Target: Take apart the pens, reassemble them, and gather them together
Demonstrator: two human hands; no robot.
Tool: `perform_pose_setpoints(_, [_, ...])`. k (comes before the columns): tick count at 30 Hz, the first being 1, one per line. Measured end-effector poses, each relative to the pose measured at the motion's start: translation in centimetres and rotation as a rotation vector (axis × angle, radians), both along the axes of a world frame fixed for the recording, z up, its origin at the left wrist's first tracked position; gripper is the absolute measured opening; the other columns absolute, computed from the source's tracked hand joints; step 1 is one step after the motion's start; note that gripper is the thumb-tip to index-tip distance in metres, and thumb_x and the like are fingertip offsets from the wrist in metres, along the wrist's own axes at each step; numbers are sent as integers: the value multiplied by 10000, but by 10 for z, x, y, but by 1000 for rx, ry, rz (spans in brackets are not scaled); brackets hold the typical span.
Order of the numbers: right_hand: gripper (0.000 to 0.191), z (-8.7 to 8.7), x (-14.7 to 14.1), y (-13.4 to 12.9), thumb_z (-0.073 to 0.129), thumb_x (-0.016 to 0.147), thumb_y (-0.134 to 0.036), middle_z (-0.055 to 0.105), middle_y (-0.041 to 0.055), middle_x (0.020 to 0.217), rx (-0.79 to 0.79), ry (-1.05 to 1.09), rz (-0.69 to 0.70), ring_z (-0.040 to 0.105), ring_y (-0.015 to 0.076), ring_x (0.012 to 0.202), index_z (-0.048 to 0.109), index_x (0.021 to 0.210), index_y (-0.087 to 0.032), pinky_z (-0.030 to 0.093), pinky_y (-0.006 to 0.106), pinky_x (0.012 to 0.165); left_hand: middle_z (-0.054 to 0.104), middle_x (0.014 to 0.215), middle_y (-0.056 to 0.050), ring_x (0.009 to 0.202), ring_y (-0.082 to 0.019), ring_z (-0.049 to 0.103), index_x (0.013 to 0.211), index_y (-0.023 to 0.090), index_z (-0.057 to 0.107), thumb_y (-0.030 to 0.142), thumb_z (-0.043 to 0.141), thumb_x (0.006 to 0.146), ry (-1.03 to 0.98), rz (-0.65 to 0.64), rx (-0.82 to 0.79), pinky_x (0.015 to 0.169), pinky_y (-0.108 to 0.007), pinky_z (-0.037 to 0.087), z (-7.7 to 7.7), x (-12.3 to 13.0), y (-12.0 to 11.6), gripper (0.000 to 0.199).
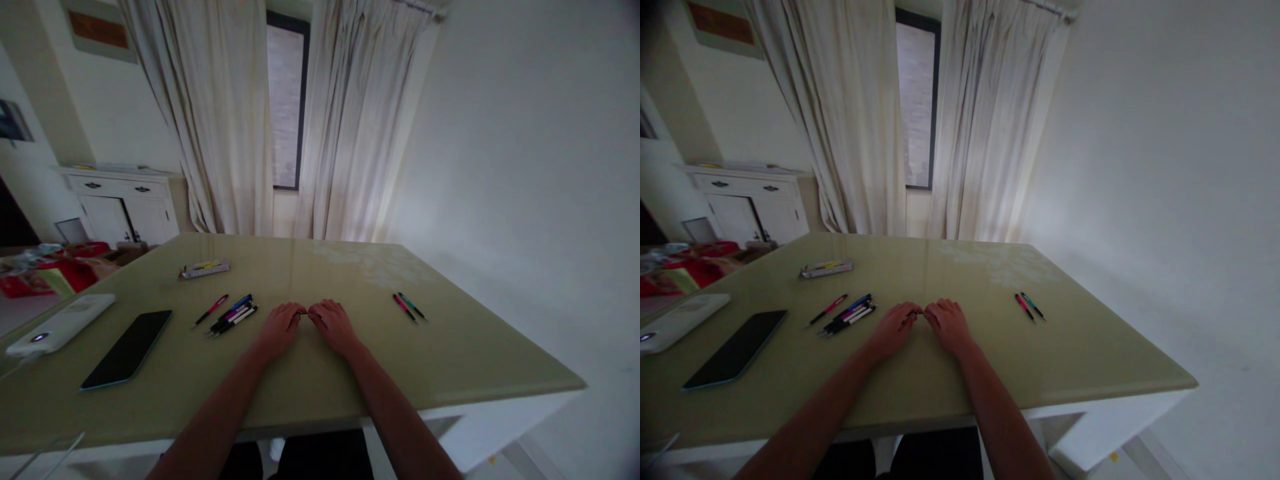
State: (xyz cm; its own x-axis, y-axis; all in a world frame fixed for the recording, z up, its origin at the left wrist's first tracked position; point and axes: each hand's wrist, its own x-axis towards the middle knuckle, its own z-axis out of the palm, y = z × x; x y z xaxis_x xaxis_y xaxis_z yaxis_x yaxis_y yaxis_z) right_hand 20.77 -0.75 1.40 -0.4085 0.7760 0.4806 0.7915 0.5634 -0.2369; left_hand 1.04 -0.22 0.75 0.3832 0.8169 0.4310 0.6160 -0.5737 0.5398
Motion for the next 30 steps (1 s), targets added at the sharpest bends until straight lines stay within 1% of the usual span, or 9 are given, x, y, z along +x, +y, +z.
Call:
perform_pose_setpoints(2, [274, -1, 1, 1, 411, 1047, -369, 648, 43, 952, 6, 17, -12, 554, 198, 922, 645, 1002, -233, 352, 325, 849, 684, 1044, -69, 994, -223, 592, 1051, 207, 637, 239, 387, 958, 9, 16, -6, 937, -370, 421, 0, 0, 0, 269])
perform_pose_setpoints(5, [252, -1, 3, 2, 407, 1048, -348, 649, 43, 976, 5, 69, -31, 556, 195, 925, 626, 1014, -228, 355, 315, 831, 686, 964, -66, 945, -223, 597, 972, 195, 646, 318, 430, 963, 20, 73, -18, 903, -355, 428, 0, 0, 2, 249])
perform_pose_setpoints(8, [240, -1, 4, 3, 397, 1050, -335, 648, 40, 982, -1, 101, -45, 561, 192, 932, 610, 1022, -226, 357, 309, 835, 682, 951, -63, 940, -218, 598, 956, 198, 641, 368, 425, 977, 25, 89, -20, 890, -336, 426, -2, -2, 4, 276])
perform_pose_setpoints(10, [237, -2, 4, 3, 392, 1050, -326, 646, 40, 980, -9, 110, -74, 564, 195, 936, 606, 1022, -227, 358, 309, 838, 681, 959, -66, 947, -215, 598, 962, 197, 637, 361, 416, 984, 24, 109, -21, 888, -331, 423, -4, -3, 6, 276])
perform_pose_setpoints(14, [215, -3, 5, 5, 407, 1037, -288, 645, 50, 984, -37, 137, -152, 566, 204, 939, 612, 1013, -229, 362, 306, 816, 681, 963, -78, 945, -221, 600, 951, 191, 642, 316, 411, 985, 76, 190, -45, 882, -338, 419, -7, -4, 10, 265])
perform_pose_setpoints(18, [190, -7, 7, 9, 439, 1021, -278, 644, 48, 969, -61, 157, -187, 564, 206, 932, 620, 996, -227, 362, 306, 816, 684, 985, -81, 964, -226, 603, 964, 195, 653, 327, 414, 988, 93, 204, -42, 894, -344, 409, -9, -4, 11, 274])
perform_pose_setpoints(23, [198, -14, 12, 15, 430, 1022, -277, 654, 51, 967, -55, 244, -181, 569, 208, 933, 618, 985, -228, 365, 311, 811, 703, 997, -81, 984, -228, 611, 994, 207, 678, 353, 429, 984, 69, 197, -40, 908, -344, 403, -5, -3, 8, 288])
perform_pose_setpoints(27, [211, -20, 15, 20, 423, 1023, -284, 656, 48, 968, -52, 264, -165, 576, 206, 943, 625, 987, -230, 375, 312, 815, 727, 1003, -77, 992, -242, 621, 979, 216, 693, 387, 452, 973, 76, 235, -94, 890, -353, 400, 0, -3, 5, 296])
perform_pose_setpoints(30, [212, -23, 17, 23, 424, 1017, -279, 655, 50, 969, -49, 250, -202, 580, 209, 944, 630, 996, -229, 375, 315, 808, 736, 972, -71, 974, -249, 631, 930, 218, 697, 423, 467, 964, 105, 284, -119, 858, -346, 400, 2, -5, 5, 310])
